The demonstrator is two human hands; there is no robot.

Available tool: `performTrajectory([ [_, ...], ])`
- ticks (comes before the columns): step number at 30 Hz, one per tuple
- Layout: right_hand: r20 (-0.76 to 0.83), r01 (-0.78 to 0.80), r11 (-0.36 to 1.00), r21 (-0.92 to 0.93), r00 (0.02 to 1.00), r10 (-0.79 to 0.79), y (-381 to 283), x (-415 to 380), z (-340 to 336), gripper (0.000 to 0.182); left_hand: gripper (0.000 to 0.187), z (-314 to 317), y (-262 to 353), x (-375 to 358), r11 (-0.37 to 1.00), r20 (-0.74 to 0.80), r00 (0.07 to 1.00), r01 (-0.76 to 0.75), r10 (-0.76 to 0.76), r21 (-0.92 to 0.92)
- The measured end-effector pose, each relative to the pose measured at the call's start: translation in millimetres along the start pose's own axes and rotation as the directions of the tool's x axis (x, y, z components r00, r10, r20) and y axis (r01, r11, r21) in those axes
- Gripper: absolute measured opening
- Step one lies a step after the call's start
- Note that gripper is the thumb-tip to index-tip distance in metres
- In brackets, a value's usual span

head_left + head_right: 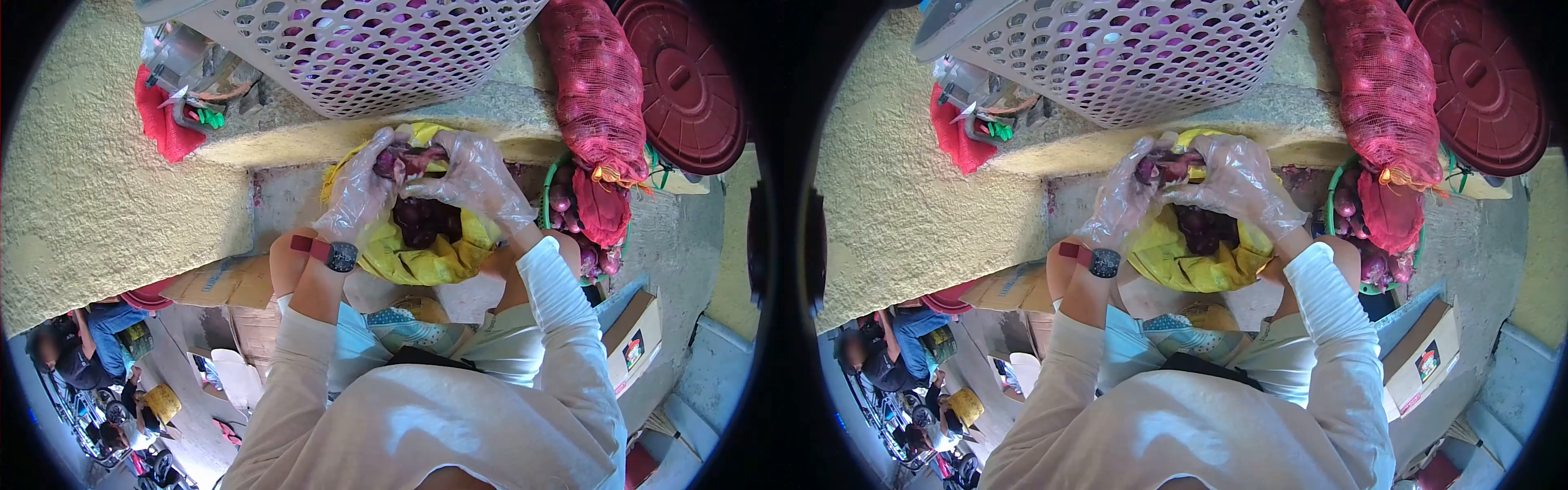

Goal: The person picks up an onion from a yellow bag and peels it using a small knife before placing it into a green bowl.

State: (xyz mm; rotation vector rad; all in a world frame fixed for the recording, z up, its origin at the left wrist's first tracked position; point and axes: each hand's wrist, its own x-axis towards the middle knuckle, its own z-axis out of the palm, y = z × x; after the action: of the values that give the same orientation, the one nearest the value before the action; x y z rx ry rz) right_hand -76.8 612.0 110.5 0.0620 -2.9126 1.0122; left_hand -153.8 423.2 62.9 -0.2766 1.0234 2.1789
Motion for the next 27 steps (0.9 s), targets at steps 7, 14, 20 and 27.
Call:
performTrajectory([
  [7, -0.088, -0.008, 0.983, 0.184, 0.996, 0.024, -3.2, 0.4, 9.3, 0.054, 0.031, -1.5, -6.7, 1.2, 0.984, 0.028, 0.995, 0.098, -0.095, -0.149],
  [14, 0.015, -0.087, 0.807, 0.584, 0.995, 0.096, 1.1, -1.7, 22.2, 0.035, 0.039, 8.9, -10.1, -1.6, 0.998, -0.01, 0.999, 0.044, -0.044, -0.047],
  [20, 0.119, -0.185, 0.566, 0.803, 0.981, 0.152, 4.4, -2.5, 33.4, 0.03, 0.033, 0.1, -14.9, 1.5, 0.999, 0.011, 1.0, 0.028, -0.028, -0.017],
  [27, 0.129, -0.229, 0.709, 0.667, 0.973, 0.193, -9.0, -2.8, 17.3, 0.028, 0.028, -5.7, -18.0, 6.0, 0.991, 0.024, 0.997, 0.07, -0.067, -0.116],
])
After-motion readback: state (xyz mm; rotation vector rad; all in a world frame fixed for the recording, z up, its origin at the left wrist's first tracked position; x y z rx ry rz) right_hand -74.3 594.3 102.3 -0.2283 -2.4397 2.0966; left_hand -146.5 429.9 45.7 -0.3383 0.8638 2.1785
